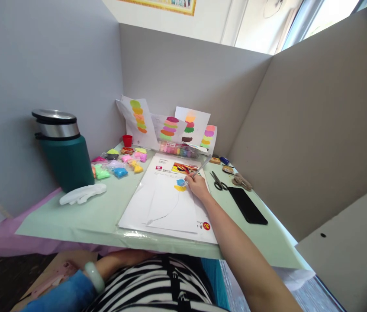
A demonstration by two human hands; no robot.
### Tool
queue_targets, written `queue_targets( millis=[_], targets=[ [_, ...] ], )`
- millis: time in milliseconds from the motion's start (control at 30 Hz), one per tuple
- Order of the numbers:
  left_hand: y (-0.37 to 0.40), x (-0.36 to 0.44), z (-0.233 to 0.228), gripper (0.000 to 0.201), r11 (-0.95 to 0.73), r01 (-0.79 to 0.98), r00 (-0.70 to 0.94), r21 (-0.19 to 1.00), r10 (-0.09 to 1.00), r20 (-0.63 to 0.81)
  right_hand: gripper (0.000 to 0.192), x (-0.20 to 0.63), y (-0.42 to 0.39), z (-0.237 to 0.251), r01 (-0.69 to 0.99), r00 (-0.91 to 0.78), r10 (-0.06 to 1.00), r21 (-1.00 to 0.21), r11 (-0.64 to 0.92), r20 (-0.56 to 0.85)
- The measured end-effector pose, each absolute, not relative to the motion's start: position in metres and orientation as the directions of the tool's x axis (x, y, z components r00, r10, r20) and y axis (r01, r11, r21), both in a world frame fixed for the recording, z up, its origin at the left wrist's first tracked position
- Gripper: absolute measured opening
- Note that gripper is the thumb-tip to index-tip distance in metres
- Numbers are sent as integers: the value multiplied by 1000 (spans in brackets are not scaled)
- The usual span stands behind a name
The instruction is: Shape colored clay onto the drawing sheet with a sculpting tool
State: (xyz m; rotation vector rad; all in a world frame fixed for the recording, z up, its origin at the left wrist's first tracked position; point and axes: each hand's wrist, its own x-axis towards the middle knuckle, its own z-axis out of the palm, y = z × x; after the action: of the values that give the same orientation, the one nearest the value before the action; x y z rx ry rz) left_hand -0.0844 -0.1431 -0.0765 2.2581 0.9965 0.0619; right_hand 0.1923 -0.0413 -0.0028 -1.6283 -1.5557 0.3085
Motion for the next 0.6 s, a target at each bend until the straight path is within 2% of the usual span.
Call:
queue_targets(
  millis=[100,267,367,533,600],
  targets=[
    [-144,-83,-73,72,-423,636,706,646,656,-266,20,192,-42,-3,737,184,908,-664,127,377],
    [-143,-94,-80,72,-397,686,671,610,669,-319,20,193,-42,-5,761,163,914,-637,123,371],
    [-142,-94,-81,71,-413,700,658,583,690,-302,23,192,-43,-3,741,160,916,-658,136,369],
    [-147,-79,-68,64,-464,606,731,647,645,-222,23,190,-45,-1,720,181,907,-680,141,381],
    [-148,-78,-68,62,-469,631,699,619,690,-190,22,190,-45,-1,724,177,905,-675,146,386]
  ],
)
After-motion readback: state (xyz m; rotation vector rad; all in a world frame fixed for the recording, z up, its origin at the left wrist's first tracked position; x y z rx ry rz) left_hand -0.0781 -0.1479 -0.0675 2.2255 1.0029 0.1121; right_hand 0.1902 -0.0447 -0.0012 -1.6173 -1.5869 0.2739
